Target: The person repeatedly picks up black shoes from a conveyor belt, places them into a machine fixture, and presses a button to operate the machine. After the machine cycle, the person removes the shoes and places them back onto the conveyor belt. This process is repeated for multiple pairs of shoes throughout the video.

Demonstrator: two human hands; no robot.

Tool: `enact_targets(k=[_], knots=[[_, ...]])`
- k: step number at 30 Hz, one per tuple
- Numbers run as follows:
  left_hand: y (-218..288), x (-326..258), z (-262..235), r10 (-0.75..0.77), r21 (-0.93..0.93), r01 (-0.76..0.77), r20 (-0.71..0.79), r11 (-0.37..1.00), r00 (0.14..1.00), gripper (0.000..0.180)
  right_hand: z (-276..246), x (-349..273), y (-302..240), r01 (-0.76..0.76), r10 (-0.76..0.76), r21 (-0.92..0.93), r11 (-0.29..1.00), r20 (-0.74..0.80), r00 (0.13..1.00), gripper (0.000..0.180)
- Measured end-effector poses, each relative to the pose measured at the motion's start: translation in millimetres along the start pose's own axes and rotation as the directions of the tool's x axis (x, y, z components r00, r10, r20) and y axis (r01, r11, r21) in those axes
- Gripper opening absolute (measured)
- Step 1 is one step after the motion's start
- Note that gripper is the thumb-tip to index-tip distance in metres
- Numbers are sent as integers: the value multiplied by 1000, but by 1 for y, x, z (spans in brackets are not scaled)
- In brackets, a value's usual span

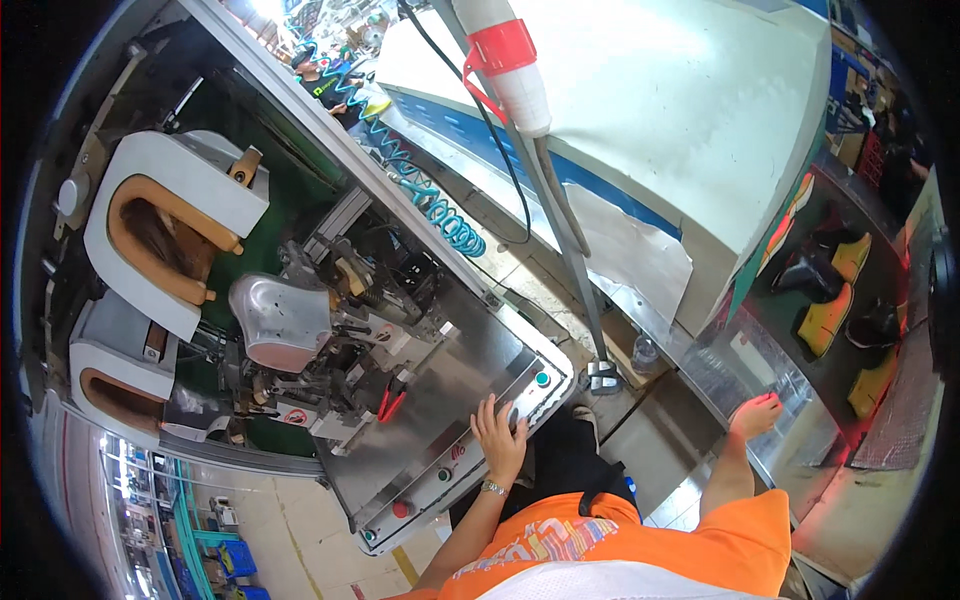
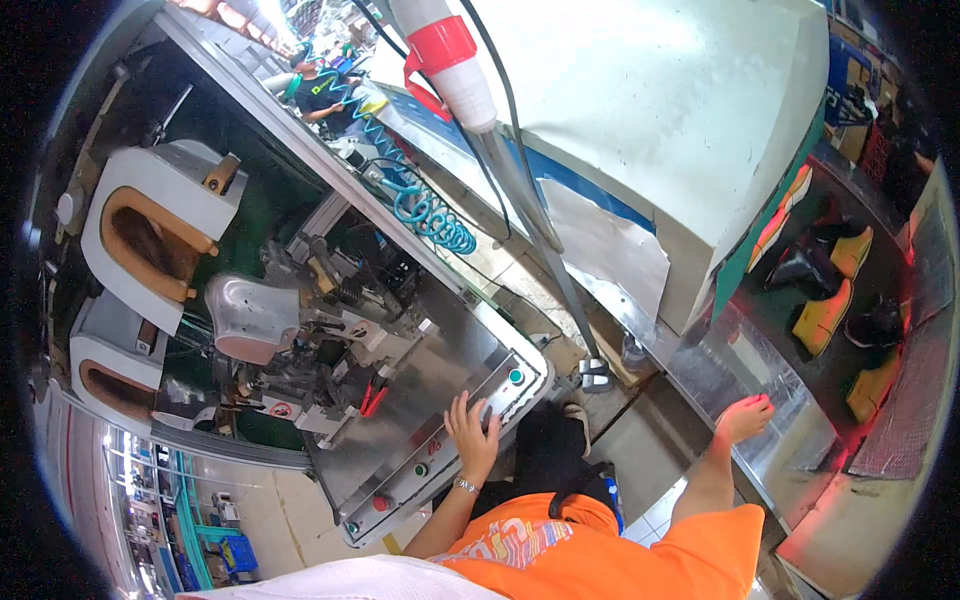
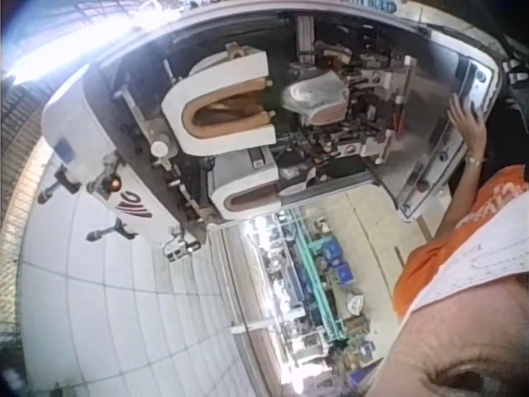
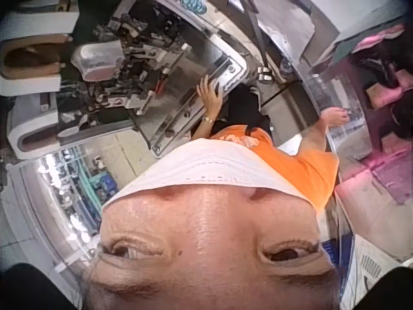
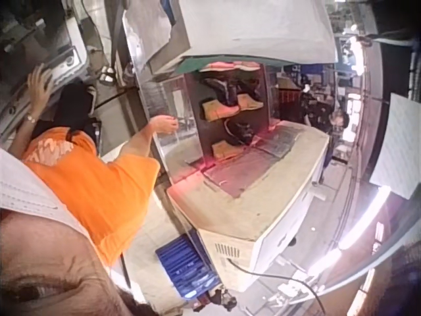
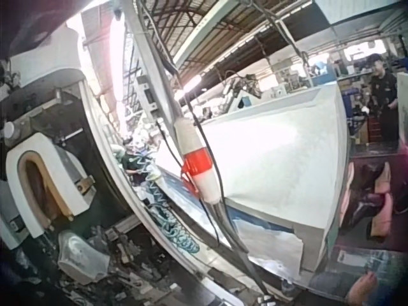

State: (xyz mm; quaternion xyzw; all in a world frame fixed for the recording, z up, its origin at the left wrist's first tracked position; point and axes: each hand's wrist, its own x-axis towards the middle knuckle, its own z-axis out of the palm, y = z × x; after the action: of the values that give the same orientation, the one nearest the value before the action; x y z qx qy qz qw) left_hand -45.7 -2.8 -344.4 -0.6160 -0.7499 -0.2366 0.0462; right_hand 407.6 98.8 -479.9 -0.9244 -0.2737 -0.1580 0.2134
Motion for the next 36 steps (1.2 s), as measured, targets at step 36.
enact_targets(k=[36], knots=[[-12,-1,11,-30,4,32,-223,999,974,13,1,-4,-4,-43,49,82,996,-69,996,16]])
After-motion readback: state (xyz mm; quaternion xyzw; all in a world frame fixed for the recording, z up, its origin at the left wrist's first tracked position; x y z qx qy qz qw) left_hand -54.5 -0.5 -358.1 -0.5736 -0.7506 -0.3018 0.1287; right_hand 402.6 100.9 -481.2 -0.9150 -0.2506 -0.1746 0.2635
